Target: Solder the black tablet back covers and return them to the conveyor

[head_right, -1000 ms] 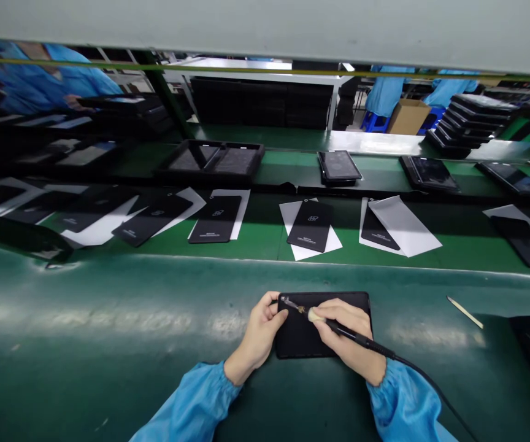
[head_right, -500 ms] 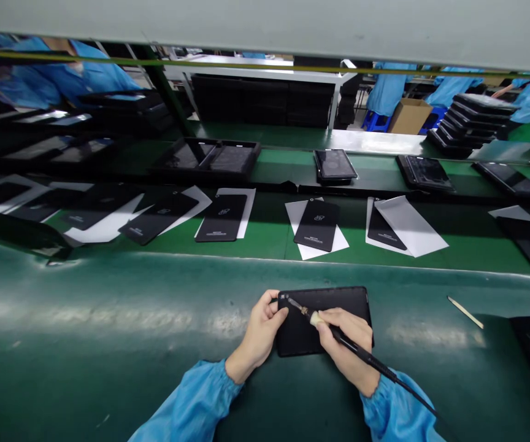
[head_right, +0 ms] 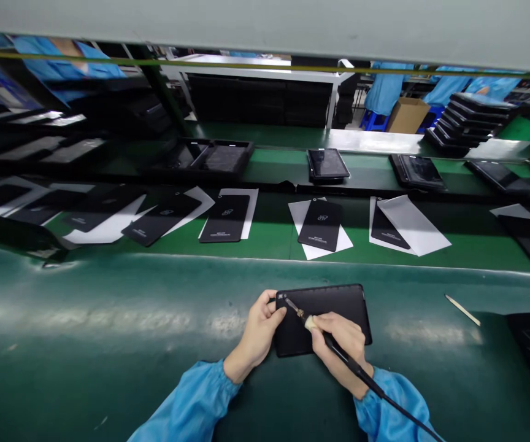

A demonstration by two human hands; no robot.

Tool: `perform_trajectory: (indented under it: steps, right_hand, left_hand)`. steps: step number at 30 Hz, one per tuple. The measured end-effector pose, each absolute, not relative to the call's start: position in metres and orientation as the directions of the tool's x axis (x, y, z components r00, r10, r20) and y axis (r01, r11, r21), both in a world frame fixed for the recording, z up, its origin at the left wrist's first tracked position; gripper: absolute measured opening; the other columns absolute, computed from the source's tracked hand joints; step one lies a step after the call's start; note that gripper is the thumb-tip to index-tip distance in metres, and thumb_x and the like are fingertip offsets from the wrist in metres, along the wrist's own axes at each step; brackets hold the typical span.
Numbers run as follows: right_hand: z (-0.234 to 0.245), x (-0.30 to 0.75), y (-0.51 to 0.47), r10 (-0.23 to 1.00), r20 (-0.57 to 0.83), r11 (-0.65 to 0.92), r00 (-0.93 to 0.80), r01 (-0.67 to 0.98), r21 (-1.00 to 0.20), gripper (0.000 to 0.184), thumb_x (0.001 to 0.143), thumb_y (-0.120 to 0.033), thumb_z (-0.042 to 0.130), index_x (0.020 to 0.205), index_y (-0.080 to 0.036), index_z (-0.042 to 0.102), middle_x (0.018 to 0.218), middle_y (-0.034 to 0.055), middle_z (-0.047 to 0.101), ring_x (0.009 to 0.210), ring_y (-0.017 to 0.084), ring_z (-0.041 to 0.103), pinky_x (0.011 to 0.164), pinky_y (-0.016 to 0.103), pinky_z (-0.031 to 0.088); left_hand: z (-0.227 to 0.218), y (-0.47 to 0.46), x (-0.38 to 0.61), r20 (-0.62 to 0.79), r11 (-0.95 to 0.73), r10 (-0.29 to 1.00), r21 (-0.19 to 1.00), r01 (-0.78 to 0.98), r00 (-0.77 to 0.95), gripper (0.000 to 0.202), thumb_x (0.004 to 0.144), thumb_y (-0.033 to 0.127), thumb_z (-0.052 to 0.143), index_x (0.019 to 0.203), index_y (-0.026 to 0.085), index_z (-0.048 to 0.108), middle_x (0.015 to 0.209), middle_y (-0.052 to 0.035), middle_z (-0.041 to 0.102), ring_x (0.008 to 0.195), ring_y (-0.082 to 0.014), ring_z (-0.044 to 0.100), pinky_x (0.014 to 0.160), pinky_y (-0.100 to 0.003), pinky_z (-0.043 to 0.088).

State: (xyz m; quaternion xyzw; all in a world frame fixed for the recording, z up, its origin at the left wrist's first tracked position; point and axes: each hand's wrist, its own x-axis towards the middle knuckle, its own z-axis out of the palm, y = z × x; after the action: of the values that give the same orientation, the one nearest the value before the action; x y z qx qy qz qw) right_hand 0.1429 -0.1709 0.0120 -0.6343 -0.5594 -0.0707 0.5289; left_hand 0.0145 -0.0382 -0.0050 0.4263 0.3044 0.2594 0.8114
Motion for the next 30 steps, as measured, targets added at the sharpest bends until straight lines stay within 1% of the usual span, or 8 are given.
perform_trajectory:
  steps: [5,9,12,16,18,22,27,30]
  right_hand:
    - [0.016,0.166,-0.182,0.551,0.708,0.147,0.441,0.784,-0.603,0.022,0.09,-0.013,0.065,0.109,-0.022,0.071,0.091,0.0043,0.077,0.086,0.022,0.076,0.08,0.034,0.062]
    - [0.017,0.203,-0.178,0.632,0.693,0.053,0.346,0.873,-0.485,0.032,0.097,-0.016,0.057,0.128,-0.022,0.064,0.1,0.0061,0.077,0.092,0.02,0.074,0.086,0.031,0.059]
    - [0.007,0.224,-0.17,0.762,0.608,0.011,0.225,0.933,-0.36,0.021,0.097,-0.019,0.059,0.114,-0.024,0.069,0.109,0.0091,0.074,0.104,0.022,0.069,0.093,0.034,0.054]
    - [-0.007,0.251,-0.169,0.803,0.534,-0.079,0.265,0.935,-0.345,0.015,0.097,-0.02,0.056,0.094,-0.023,0.07,0.083,0.0021,0.069,0.08,0.014,0.066,0.077,0.024,0.052]
    - [-0.005,0.279,-0.178,0.763,0.53,-0.18,0.37,0.909,-0.375,0.022,0.1,-0.022,0.047,0.091,-0.021,0.067,0.084,0.0014,0.068,0.079,0.013,0.065,0.075,0.022,0.051]
    - [0.022,0.372,-0.209,0.567,0.535,-0.462,0.626,0.78,-0.422,0.032,0.102,-0.031,0.036,0.093,-0.016,0.062,0.084,0.0031,0.065,0.077,0.016,0.062,0.076,0.026,0.048]
    - [0.064,0.481,-0.233,0.336,0.481,-0.721,0.809,0.55,-0.421,0.024,0.098,-0.037,0.048,0.098,-0.015,0.059,0.085,0.0042,0.063,0.076,0.017,0.058,0.078,0.032,0.046]
    - [0.064,0.497,-0.219,0.282,0.443,-0.79,0.851,0.468,-0.397,0.024,0.095,-0.035,0.053,0.107,-0.014,0.057,0.093,0.0091,0.065,0.083,0.02,0.058,0.08,0.034,0.043]
  left_hand:
    - [-0.005,-0.039,0.016,-0.292,0.522,0.676,0.838,-0.16,0.677,0.034,0.076,0.03,0.078,0.096,0.019,0.053,0.078,-0.0026,0.076,0.064,-0.016,0.071,0.063,-0.024,0.053]
    - [-0.007,-0.037,0.018,-0.302,0.514,0.679,0.846,-0.139,0.669,0.043,0.072,0.036,0.083,0.1,0.02,0.054,0.081,-0.0031,0.077,0.074,-0.0202,0.074,0.068,-0.026,0.055]
    - [-0.009,-0.034,0.021,-0.313,0.505,0.667,0.857,-0.101,0.676,0.049,0.071,0.041,0.084,0.105,0.021,0.055,0.087,-0.0047,0.079,0.083,-0.0239,0.075,0.072,-0.029,0.058]
    - [-0.005,-0.032,0.023,-0.337,0.516,0.611,0.856,-0.038,0.716,0.053,0.072,0.044,0.084,0.112,0.02,0.059,0.103,-0.0108,0.078,0.1,-0.0299,0.073,0.085,-0.037,0.059]
    - [-0.001,-0.033,0.023,-0.331,0.501,0.628,0.864,-0.041,0.704,0.053,0.072,0.046,0.083,0.112,0.02,0.061,0.114,-0.0141,0.076,0.106,-0.0324,0.071,0.092,-0.042,0.058]
    - [0.001,-0.039,0.026,-0.316,0.458,0.68,0.888,-0.046,0.662,0.05,0.072,0.049,0.081,0.108,0.019,0.063,0.122,-0.0166,0.072,0.111,-0.0355,0.07,0.101,-0.048,0.054]
    - [0.0,-0.04,0.029,-0.303,0.428,0.682,0.903,-0.027,0.665,0.047,0.072,0.049,0.082,0.103,0.018,0.065,0.119,-0.0156,0.073,0.11,-0.0357,0.07,0.1,-0.048,0.056]
    - [-0.001,-0.038,0.028,-0.297,0.424,0.693,0.905,-0.038,0.657,0.046,0.072,0.048,0.083,0.102,0.018,0.066,0.118,-0.015,0.074,0.107,-0.0345,0.071,0.097,-0.047,0.058]
